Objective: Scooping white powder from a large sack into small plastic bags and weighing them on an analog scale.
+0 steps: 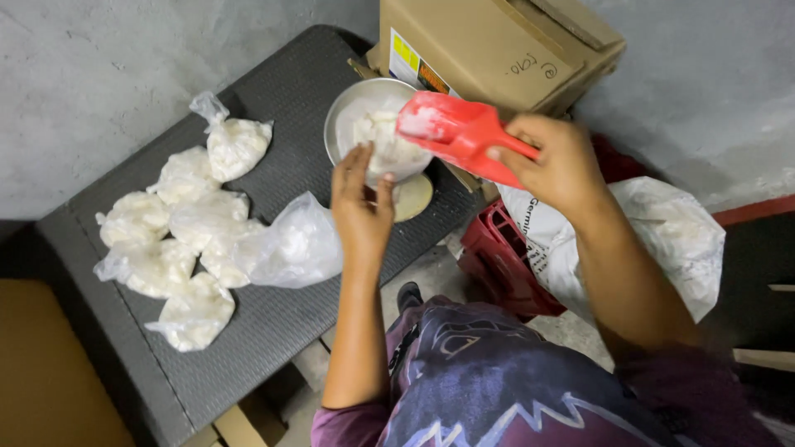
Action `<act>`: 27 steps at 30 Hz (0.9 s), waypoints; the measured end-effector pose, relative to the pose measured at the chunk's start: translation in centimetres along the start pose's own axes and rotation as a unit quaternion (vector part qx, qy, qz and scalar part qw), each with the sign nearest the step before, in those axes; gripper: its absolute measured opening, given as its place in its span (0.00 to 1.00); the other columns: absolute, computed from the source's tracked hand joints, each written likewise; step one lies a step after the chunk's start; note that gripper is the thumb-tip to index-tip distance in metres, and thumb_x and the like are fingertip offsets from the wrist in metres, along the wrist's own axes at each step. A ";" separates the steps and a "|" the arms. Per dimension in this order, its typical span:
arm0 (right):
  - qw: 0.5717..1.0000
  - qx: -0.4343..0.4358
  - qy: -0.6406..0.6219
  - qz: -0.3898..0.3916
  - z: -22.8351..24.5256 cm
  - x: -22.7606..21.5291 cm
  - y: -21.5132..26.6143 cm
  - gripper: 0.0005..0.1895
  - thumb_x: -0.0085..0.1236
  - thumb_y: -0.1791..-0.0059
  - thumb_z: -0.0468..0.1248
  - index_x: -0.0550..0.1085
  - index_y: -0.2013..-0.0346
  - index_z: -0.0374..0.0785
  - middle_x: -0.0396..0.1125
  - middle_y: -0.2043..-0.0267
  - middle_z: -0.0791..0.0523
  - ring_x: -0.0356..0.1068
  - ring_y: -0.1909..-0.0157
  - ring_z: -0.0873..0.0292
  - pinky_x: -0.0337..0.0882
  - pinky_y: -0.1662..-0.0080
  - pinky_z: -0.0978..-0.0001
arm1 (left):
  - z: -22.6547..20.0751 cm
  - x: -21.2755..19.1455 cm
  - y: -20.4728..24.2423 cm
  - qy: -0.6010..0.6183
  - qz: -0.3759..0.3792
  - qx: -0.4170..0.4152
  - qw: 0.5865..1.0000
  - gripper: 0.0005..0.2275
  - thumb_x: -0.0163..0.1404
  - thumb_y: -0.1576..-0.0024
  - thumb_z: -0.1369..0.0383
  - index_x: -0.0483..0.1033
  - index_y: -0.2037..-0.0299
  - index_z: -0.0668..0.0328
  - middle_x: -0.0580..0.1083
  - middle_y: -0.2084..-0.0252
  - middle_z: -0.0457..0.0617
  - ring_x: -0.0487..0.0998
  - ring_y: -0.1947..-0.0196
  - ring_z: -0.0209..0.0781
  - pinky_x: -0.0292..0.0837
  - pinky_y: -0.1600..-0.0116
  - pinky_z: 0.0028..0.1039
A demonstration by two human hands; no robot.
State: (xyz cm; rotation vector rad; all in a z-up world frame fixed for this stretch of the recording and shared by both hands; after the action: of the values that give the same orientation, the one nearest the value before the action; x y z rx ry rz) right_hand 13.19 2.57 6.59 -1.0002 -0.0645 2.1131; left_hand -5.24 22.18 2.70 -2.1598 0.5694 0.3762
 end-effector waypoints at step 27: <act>0.983 0.161 -0.022 -0.090 -16.7 -15.0 27.4 0.09 0.69 0.53 0.34 0.77 0.64 0.34 0.68 0.73 0.57 0.63 0.70 0.68 0.65 0.66 0.72 | -16.2 13.8 13.6 0.089 0.235 0.007 0.968 0.18 0.62 0.45 0.70 0.78 0.44 0.61 0.76 0.45 0.60 0.79 0.46 0.58 0.74 0.44 0.37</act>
State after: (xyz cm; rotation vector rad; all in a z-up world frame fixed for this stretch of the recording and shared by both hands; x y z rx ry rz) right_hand 13.01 -30.91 -4.93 -0.7282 0.1554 1.9050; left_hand 0.53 -1.70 -2.96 -2.0419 1.1909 0.4288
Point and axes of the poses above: each hand's wrist, its own y-axis away from the middle knuckle, its own x-axis out of the palm, z = x × y, the point moved 5 cm from there along -y, towards the middle knuckle
